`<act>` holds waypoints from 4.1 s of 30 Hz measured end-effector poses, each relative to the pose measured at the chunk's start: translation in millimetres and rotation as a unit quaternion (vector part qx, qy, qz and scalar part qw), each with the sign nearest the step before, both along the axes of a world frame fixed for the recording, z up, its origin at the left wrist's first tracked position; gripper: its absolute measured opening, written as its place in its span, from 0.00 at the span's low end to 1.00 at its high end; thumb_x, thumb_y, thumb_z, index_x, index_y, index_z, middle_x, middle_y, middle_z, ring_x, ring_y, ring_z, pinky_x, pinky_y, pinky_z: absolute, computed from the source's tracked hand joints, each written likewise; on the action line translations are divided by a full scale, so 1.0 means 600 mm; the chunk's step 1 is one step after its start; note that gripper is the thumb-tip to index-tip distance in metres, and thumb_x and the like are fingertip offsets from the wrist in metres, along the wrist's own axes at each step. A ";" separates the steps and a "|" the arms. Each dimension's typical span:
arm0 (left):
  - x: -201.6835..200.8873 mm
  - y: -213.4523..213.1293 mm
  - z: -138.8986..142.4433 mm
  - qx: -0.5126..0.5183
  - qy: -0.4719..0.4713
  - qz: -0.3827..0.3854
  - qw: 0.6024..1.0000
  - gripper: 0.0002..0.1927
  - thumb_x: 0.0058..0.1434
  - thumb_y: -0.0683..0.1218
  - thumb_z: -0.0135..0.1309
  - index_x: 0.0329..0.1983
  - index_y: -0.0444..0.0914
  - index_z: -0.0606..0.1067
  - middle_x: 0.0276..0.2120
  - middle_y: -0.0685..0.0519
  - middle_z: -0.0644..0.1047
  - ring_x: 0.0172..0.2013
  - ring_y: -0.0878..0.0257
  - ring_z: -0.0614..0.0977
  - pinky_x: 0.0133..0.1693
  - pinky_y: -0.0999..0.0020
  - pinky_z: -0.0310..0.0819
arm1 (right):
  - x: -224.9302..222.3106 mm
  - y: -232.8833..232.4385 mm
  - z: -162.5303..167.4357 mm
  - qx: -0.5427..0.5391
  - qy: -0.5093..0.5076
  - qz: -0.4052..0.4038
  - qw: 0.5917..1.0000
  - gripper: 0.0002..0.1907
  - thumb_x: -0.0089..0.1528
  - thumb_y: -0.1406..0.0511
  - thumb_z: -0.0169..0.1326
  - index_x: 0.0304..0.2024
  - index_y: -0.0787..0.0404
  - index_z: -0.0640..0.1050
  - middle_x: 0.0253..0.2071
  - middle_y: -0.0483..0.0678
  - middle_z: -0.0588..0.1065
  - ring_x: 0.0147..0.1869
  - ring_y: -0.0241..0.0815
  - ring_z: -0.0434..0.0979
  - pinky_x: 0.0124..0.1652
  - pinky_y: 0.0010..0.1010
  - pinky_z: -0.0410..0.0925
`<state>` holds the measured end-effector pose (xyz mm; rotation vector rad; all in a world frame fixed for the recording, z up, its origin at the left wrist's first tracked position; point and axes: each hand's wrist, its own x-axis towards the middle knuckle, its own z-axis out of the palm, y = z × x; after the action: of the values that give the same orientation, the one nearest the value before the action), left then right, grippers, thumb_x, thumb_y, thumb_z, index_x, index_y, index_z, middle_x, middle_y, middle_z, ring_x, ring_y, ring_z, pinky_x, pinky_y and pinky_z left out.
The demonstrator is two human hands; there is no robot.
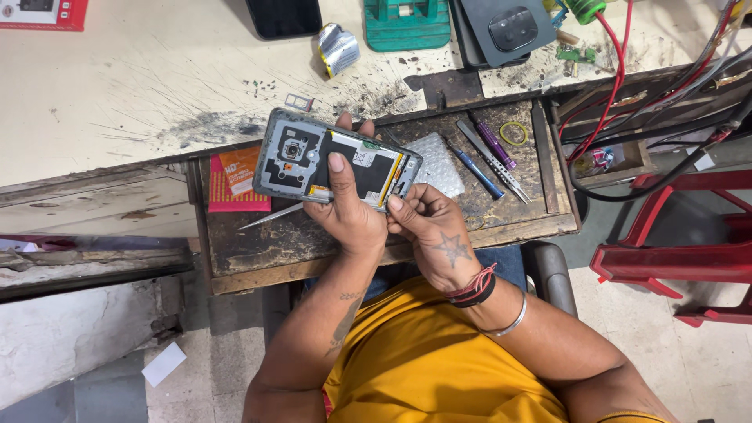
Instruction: The person pries open the back of a smartphone on a workbench, uses a pry tool to lift the battery and internal components, removes the back cover and midframe, and works the motherboard free with a metal tool, setting parts aside on the bench.
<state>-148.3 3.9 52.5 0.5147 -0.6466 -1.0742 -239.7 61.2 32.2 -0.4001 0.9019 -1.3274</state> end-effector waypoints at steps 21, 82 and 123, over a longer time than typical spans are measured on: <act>0.081 0.060 -0.006 -0.037 0.159 -0.475 0.865 0.60 0.58 0.84 0.37 0.81 0.40 0.50 0.78 0.44 0.54 0.77 0.45 0.56 0.77 0.36 0.42 | -0.156 -0.059 0.024 -0.069 0.247 0.058 0.965 0.06 0.67 0.68 0.60 0.43 0.66 0.79 0.32 0.44 0.76 0.34 0.31 0.75 0.38 0.20 0.69; 0.077 0.048 -0.049 0.182 0.118 -0.546 0.809 0.33 0.79 0.59 0.29 0.77 0.34 0.56 0.67 0.34 0.68 0.64 0.44 0.74 0.64 0.48 0.71 | -0.146 -0.071 0.046 -0.078 0.253 0.081 0.961 0.12 0.63 0.70 0.63 0.44 0.63 0.73 0.34 0.41 0.74 0.34 0.29 0.75 0.34 0.21 0.71; 0.076 0.061 -0.051 0.178 0.211 -0.423 0.863 0.36 0.76 0.61 0.24 0.78 0.33 0.54 0.74 0.40 0.61 0.71 0.43 0.66 0.72 0.45 0.59 | -0.075 0.004 0.034 -0.019 0.291 0.165 0.942 0.13 0.61 0.69 0.63 0.42 0.64 0.71 0.35 0.40 0.74 0.35 0.27 0.76 0.33 0.19 0.73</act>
<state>-102.9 40.4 21.9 0.2738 -0.2582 -2.0996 -284.8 63.5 52.5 -0.9645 1.2319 -0.9237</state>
